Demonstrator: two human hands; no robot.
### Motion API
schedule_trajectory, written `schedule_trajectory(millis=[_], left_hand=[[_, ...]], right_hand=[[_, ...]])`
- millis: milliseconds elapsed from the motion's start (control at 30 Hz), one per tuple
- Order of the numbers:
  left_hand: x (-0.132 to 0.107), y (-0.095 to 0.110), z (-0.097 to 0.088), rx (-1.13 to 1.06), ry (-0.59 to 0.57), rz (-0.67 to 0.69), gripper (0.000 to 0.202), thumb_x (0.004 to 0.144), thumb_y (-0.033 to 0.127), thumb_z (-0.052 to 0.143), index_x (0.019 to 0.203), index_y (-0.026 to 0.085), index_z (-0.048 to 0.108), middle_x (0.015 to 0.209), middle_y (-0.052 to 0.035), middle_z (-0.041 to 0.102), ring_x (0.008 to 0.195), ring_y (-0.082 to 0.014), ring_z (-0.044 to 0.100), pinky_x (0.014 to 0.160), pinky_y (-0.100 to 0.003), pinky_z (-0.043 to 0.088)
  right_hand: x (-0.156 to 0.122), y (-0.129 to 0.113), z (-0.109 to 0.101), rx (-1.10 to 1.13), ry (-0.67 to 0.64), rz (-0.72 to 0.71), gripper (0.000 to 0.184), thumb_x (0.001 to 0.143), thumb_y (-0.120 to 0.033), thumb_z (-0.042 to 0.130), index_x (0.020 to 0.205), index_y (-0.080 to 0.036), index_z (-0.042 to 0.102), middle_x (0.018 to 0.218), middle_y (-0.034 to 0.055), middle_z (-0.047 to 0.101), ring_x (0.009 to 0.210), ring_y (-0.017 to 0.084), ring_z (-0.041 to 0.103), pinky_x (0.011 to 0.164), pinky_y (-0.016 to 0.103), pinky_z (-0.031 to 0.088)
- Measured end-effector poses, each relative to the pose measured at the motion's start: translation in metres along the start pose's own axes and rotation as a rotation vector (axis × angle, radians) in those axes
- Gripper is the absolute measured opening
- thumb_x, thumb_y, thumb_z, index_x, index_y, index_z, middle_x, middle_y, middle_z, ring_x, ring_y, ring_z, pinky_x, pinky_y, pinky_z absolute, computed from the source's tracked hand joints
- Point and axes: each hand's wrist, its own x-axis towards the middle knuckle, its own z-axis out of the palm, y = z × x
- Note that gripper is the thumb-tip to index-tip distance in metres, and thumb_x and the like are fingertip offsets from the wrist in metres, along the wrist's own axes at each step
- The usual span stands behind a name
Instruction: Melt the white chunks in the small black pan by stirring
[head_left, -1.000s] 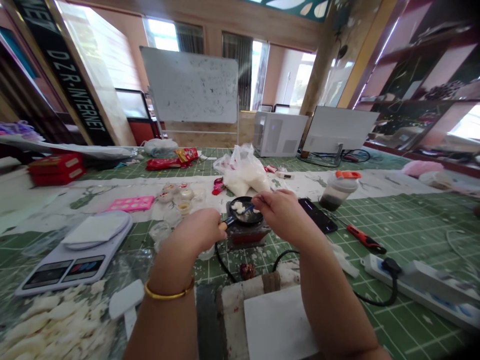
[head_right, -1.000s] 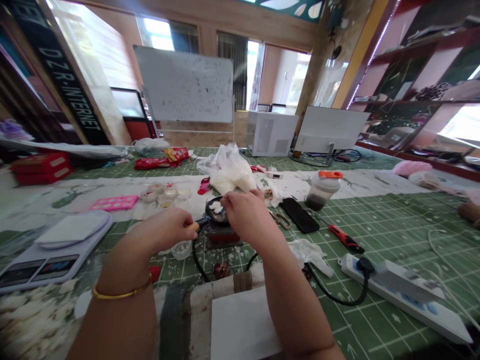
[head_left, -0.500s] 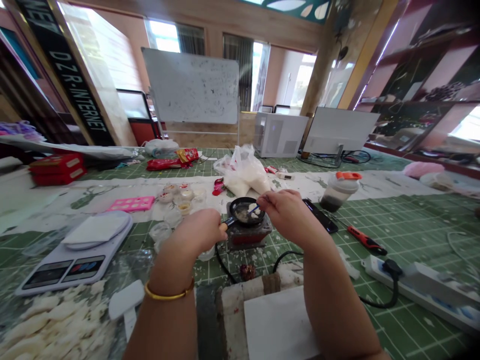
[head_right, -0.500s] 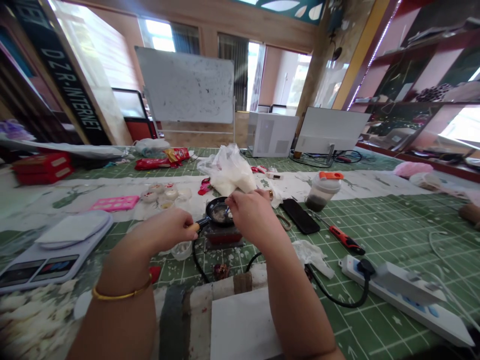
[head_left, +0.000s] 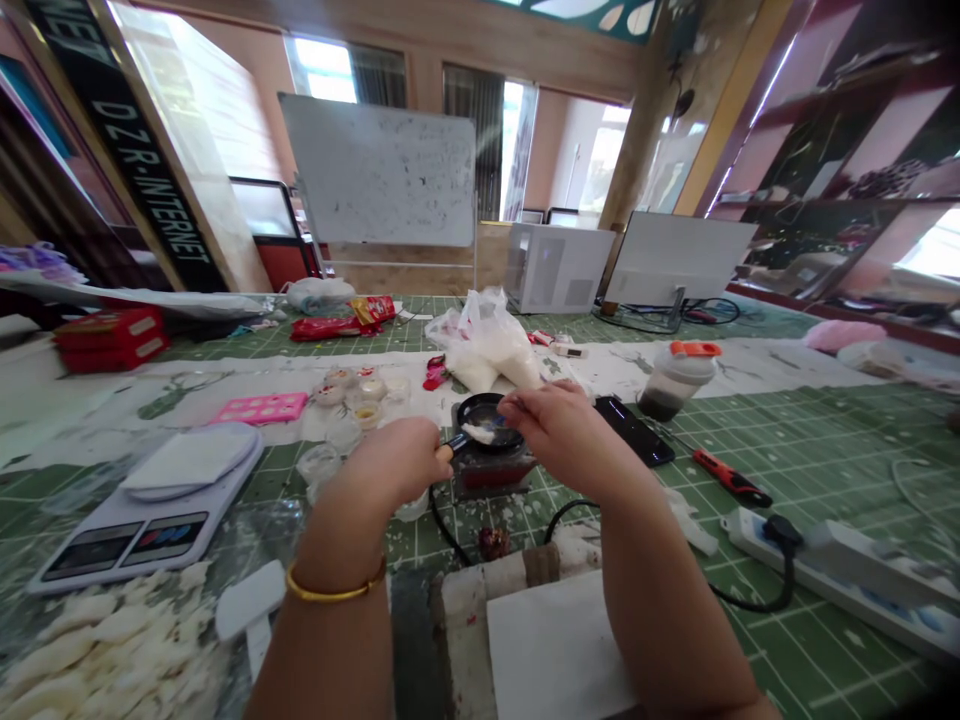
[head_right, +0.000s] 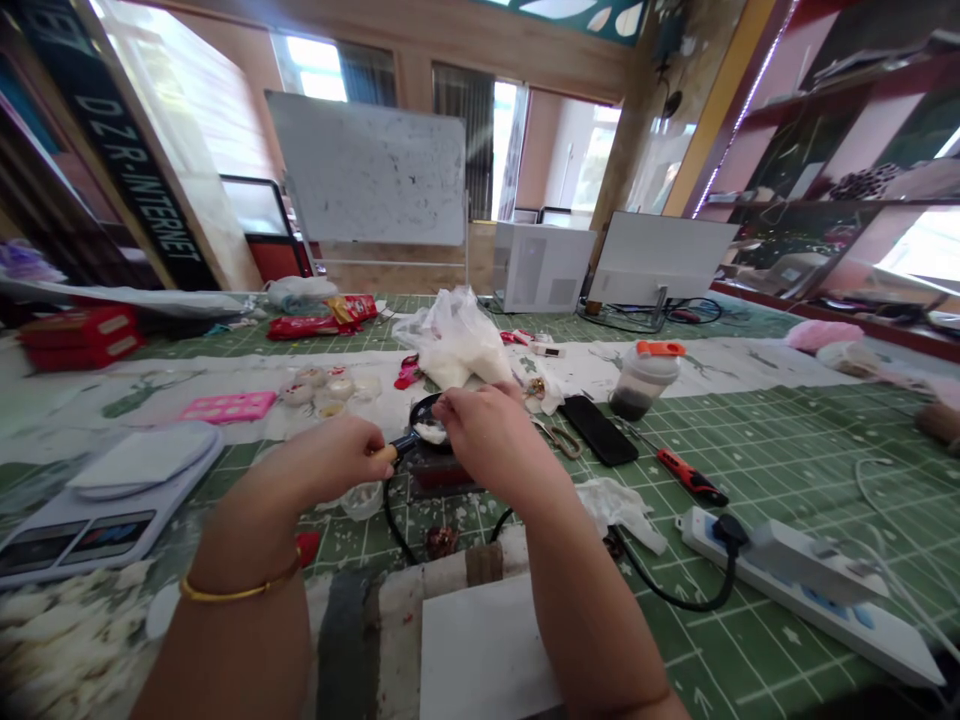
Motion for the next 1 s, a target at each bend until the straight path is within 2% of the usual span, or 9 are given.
schedule_trajectory(millis=[133,300,467,667,833,1000], left_hand=[[0.000,0.000,-0.001,-0.014,-0.013,-0.004,0.030,0.072,0.039,0.043,0.065,0.016,0.061,0.058,-0.0053,0.057,0.054,-0.0159,0.051,0.045,-0.026,0.025],[0.000,0.001,-0.001,-0.010,-0.008,0.009,0.028,0.072,0.038,0.044,0.065,0.017,0.060,0.060,-0.0062,0.058,0.056,-0.0183,0.053,0.046,-0.026,0.026],[0.000,0.000,0.000,-0.007,-0.003,-0.007,0.028,0.071,0.039,0.044,0.065,0.017,0.061,0.058,-0.0053,0.057,0.054,-0.0159,0.050,0.047,-0.025,0.026],[0.000,0.001,0.000,-0.009,0.000,-0.009,0.027,0.072,0.038,0.045,0.063,0.017,0.059,0.057,-0.0048,0.056,0.052,-0.0151,0.049,0.045,-0.025,0.024],[-0.002,0.001,-0.001,-0.028,-0.004,-0.016,0.028,0.071,0.039,0.046,0.065,0.016,0.060,0.060,-0.0052,0.059,0.054,-0.0151,0.052,0.045,-0.025,0.025],[-0.001,0.001,0.000,-0.007,0.002,-0.003,0.028,0.071,0.038,0.044,0.066,0.017,0.062,0.060,-0.0061,0.059,0.053,-0.0162,0.051,0.045,-0.026,0.026]], right_hand=[[0.002,0.002,0.002,-0.046,0.016,0.080,0.028,0.090,-0.027,0.035,0.081,-0.018,0.060,0.074,0.0041,0.065,0.080,0.017,0.057,0.087,0.033,0.029],[0.000,-0.001,0.001,0.027,0.012,-0.032,0.028,0.090,-0.028,0.034,0.083,-0.020,0.060,0.075,0.0019,0.065,0.080,0.016,0.056,0.086,0.030,0.030],[0.002,-0.002,0.003,-0.017,0.004,0.053,0.028,0.090,-0.027,0.035,0.081,-0.018,0.060,0.074,0.0037,0.066,0.077,0.016,0.056,0.084,0.032,0.031],[0.003,0.000,0.006,0.066,0.000,-0.050,0.027,0.090,-0.028,0.036,0.086,-0.022,0.062,0.078,0.0009,0.066,0.081,0.015,0.056,0.082,0.029,0.031],[0.007,0.009,0.004,-0.018,0.001,0.125,0.027,0.089,-0.028,0.037,0.085,-0.020,0.062,0.078,0.0039,0.066,0.082,0.017,0.056,0.082,0.032,0.031],[-0.001,0.005,-0.002,0.043,-0.002,0.011,0.027,0.089,-0.030,0.036,0.083,-0.022,0.061,0.076,0.0013,0.065,0.081,0.016,0.055,0.082,0.030,0.031]])
